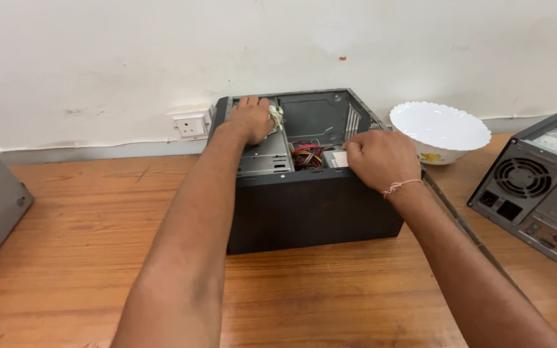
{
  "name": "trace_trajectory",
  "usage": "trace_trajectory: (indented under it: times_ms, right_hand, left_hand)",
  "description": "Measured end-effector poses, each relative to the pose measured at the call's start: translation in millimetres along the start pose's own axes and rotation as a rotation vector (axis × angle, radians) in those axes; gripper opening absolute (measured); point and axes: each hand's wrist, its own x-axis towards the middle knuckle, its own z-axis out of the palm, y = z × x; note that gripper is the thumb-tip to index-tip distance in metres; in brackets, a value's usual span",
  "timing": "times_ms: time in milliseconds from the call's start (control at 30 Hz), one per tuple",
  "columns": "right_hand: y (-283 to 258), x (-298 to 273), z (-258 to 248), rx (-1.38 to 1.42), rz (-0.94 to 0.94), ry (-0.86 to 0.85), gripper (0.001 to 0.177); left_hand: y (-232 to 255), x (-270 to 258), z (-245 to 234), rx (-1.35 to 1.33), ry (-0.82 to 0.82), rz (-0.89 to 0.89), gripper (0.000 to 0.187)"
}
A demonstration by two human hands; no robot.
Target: Cleaning the internal and external surfaces of computer tower cases using a dry cloth.
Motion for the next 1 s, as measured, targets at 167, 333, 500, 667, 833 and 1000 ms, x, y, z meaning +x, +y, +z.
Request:
trace_trajectory:
  times_ms: [167, 333, 500, 667, 833, 1000]
  right_hand:
    - [0.1, 1.8, 1.6, 0.006, -0.042, 0.067, 0.03]
    - [-1.6, 0.2, 2.2, 0.013, -0.026, 0.06, 0.03]
    - [-6.6, 8.8, -3.9, 0.027, 0.079, 0.005, 0.029]
    - [-3.2, 7.3, -1.0, 0.03, 0.088, -0.009, 0.029]
    - [-6.4, 7.3, -4.9, 0.01, 0.104, -0.037, 0.029]
    - [-6.1, 6.7, -7.2, -0.005, 0.109, -0.086, 0.031]
  left_hand:
    - [-7.6, 34.2, 8.9, 0.008, 0.013, -0.024, 0.057]
    - [-25.3, 59.2, 25.8, -0.034, 0.047, -0.06, 0.055]
    - [-31.2, 59.0, 32.2, -0.049, 0.035, -0.037, 0.062]
    - [-21.5, 18.4, 19.2, -0.168, -0.008, -0.018, 0.068]
    - [-2.4, -22.5, -1.7, -0.183, -0.097, -0.031, 0.075]
    - [1.5, -64.9, -2.8, -0.349, 0.007, 0.141, 0.058]
